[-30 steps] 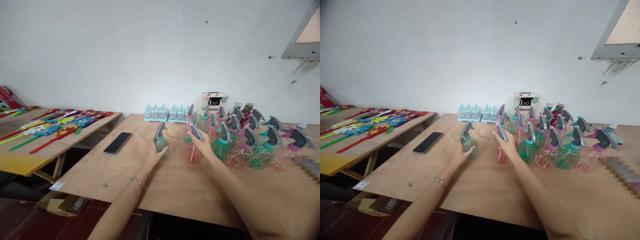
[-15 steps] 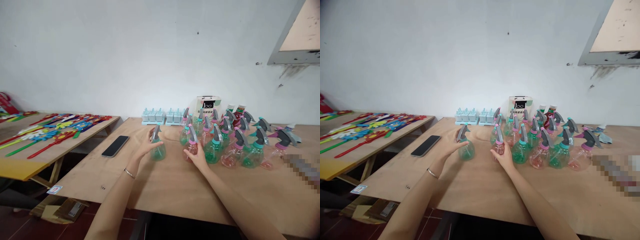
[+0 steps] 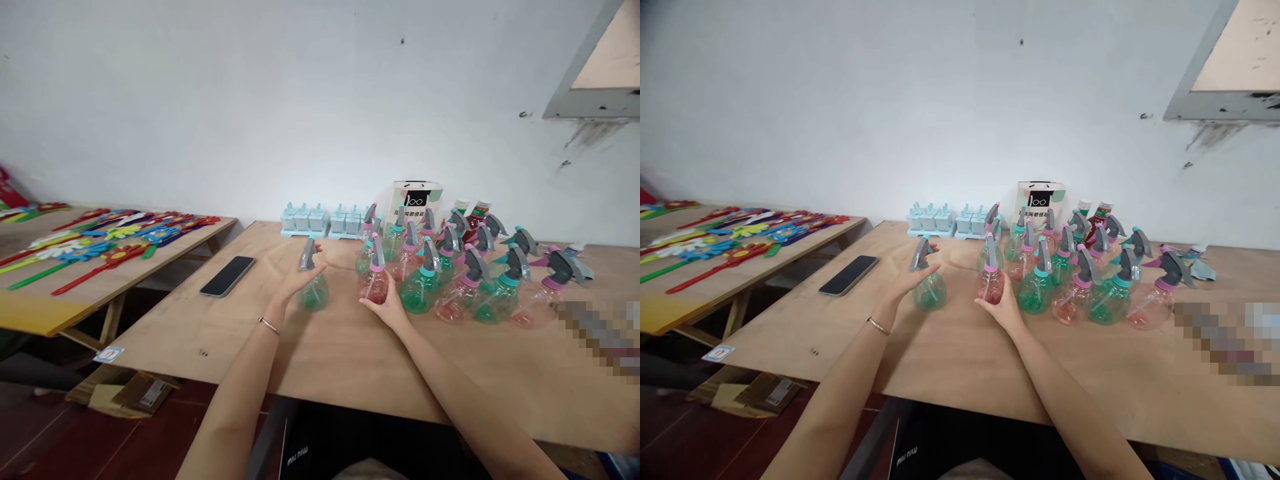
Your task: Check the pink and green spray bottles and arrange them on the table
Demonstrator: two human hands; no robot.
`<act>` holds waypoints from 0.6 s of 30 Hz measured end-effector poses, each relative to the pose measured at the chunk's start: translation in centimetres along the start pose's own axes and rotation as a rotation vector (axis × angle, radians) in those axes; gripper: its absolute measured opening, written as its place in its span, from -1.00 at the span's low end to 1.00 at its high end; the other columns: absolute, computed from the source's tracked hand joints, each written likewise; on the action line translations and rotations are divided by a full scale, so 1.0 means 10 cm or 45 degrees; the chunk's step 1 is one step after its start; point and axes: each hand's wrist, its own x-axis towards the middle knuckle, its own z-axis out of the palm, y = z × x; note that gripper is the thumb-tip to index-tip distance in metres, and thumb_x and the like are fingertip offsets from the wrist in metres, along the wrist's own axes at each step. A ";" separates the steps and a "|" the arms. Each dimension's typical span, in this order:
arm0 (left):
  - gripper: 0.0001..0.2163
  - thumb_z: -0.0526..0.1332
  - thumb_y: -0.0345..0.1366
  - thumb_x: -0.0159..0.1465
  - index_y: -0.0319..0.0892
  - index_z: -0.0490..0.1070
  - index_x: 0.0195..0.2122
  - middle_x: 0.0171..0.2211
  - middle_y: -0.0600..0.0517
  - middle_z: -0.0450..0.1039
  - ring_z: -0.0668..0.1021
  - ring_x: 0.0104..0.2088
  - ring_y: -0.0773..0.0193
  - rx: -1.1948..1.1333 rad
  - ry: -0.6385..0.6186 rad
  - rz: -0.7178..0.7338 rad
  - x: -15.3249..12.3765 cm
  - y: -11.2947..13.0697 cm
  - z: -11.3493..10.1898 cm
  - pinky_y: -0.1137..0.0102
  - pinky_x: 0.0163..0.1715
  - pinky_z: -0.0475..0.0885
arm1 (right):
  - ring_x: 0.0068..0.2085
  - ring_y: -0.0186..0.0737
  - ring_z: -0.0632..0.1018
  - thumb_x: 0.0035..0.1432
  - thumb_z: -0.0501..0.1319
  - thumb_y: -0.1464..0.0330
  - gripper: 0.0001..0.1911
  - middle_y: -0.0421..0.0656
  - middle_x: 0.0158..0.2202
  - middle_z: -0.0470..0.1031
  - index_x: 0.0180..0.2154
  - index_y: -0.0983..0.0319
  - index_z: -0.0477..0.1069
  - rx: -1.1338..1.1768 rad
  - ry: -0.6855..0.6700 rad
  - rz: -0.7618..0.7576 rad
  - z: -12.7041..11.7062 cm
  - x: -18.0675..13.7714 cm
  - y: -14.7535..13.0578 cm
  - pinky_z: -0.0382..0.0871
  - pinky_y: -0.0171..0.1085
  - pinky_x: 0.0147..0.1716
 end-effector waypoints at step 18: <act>-0.63 0.37 -0.13 0.09 -0.18 0.51 -0.11 -0.09 -0.10 0.57 0.57 0.00 0.06 -0.448 -0.283 -0.054 0.10 0.51 -0.03 0.17 0.11 0.40 | 0.31 0.09 0.35 -0.12 0.46 0.09 0.11 0.12 0.30 0.28 0.33 0.18 -0.06 -0.025 -0.039 0.001 0.03 0.00 0.07 0.22 0.10 0.27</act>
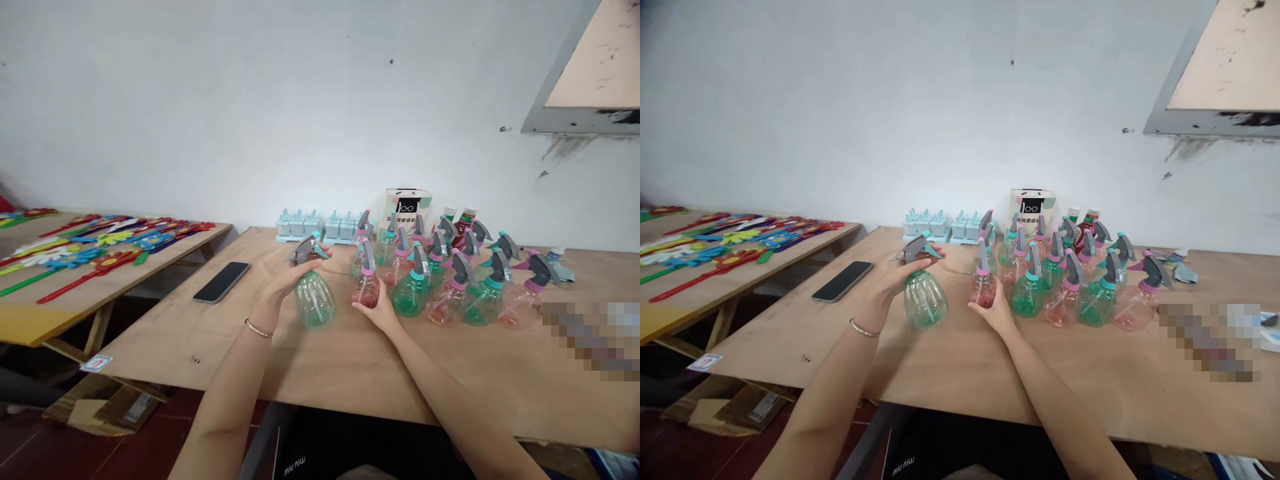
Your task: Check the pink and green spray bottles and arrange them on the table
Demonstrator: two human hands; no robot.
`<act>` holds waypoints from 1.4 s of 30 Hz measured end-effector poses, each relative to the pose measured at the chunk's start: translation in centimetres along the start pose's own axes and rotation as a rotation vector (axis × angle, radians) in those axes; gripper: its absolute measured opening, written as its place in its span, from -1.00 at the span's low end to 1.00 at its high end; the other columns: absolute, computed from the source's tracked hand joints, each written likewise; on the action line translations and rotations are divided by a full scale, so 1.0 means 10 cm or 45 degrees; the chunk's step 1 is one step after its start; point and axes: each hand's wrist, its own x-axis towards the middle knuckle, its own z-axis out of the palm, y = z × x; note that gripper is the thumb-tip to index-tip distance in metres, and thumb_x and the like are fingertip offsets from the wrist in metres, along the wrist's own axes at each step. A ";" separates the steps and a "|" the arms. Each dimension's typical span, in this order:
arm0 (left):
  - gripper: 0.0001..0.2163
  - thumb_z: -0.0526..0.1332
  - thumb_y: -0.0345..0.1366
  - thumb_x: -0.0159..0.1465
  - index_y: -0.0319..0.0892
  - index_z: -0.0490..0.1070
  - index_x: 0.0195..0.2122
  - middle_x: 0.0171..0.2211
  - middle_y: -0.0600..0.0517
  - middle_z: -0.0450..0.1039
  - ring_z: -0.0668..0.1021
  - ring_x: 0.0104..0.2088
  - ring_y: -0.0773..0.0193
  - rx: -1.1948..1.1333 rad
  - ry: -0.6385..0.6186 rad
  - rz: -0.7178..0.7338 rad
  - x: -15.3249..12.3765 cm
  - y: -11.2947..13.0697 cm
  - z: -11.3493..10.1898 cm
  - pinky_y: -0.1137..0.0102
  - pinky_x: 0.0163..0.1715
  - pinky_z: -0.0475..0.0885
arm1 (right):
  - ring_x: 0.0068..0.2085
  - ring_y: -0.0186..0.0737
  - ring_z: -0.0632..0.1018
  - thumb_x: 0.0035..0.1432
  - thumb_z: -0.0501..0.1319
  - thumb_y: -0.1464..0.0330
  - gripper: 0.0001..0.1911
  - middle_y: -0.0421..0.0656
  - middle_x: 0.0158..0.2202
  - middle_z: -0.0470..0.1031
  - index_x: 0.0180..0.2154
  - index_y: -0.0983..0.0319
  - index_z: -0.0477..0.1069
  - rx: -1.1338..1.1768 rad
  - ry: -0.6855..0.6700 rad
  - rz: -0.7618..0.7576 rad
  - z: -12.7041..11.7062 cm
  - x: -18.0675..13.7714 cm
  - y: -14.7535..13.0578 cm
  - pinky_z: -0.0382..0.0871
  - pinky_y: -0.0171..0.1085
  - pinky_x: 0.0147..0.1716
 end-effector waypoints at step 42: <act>-0.79 0.33 -0.13 0.05 -0.17 0.47 -0.51 -0.46 0.04 0.51 0.57 -0.31 0.23 -0.337 0.103 -0.069 0.07 0.39 0.53 0.27 0.01 0.43 | 0.30 0.08 0.35 -0.06 0.44 0.07 0.09 0.08 0.30 0.26 0.35 0.13 -0.11 0.057 -0.023 -0.038 0.04 0.02 0.11 0.20 0.15 0.29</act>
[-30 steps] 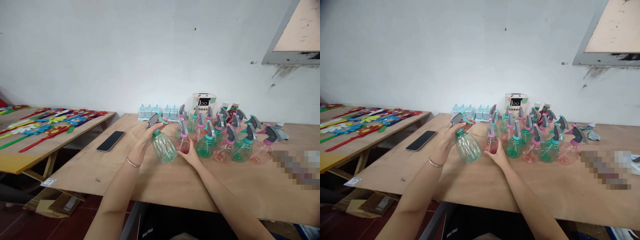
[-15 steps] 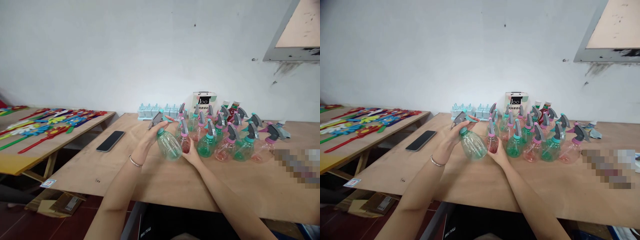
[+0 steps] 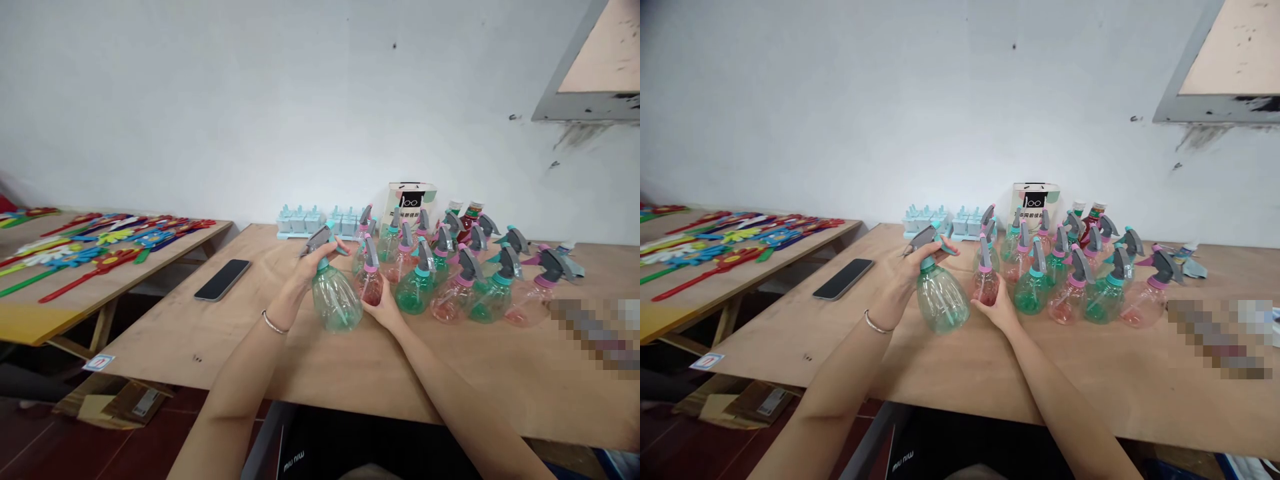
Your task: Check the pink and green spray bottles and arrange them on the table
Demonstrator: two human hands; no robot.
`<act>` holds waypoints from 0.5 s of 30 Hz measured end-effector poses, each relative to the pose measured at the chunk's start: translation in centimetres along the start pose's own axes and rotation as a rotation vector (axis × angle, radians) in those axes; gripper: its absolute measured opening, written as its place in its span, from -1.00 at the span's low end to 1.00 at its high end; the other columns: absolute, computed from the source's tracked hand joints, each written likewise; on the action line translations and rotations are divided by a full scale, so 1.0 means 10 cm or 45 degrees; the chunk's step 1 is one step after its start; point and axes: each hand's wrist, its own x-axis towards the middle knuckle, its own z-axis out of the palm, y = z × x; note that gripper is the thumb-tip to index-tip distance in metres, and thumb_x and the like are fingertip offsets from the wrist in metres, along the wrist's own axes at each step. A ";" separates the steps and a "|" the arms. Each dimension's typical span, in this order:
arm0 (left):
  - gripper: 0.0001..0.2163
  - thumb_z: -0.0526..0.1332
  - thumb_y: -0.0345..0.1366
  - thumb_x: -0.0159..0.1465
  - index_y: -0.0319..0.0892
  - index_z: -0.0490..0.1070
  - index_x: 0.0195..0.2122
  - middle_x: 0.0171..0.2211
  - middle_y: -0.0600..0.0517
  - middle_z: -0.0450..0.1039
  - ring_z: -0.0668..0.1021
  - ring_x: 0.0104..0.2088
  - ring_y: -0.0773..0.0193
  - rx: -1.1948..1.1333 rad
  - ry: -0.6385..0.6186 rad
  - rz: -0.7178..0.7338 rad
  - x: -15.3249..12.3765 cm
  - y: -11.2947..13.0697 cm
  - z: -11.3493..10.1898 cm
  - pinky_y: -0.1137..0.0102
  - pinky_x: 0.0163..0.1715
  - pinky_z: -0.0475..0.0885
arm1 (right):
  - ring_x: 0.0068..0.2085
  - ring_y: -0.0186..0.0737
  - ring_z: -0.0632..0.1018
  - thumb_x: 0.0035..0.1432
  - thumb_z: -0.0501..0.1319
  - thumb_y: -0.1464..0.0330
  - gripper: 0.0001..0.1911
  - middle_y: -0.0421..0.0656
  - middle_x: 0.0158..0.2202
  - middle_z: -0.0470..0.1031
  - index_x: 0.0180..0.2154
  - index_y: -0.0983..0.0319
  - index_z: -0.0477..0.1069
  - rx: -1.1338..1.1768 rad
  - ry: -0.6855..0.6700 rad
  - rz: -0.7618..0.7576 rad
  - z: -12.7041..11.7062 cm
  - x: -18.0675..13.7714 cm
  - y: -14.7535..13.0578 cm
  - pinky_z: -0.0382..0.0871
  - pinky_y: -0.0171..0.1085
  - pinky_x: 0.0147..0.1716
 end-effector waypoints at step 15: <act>-0.68 0.26 -0.05 0.14 -0.16 0.51 -0.21 -0.44 0.04 0.44 0.49 -0.38 0.22 1.088 0.342 0.155 0.08 -0.23 -1.20 0.35 -0.33 0.40 | 0.29 0.07 0.37 -0.06 0.43 0.08 0.07 0.08 0.30 0.25 0.33 0.14 -0.09 -0.059 -0.009 0.009 -0.02 -0.01 -0.03 0.24 0.12 0.27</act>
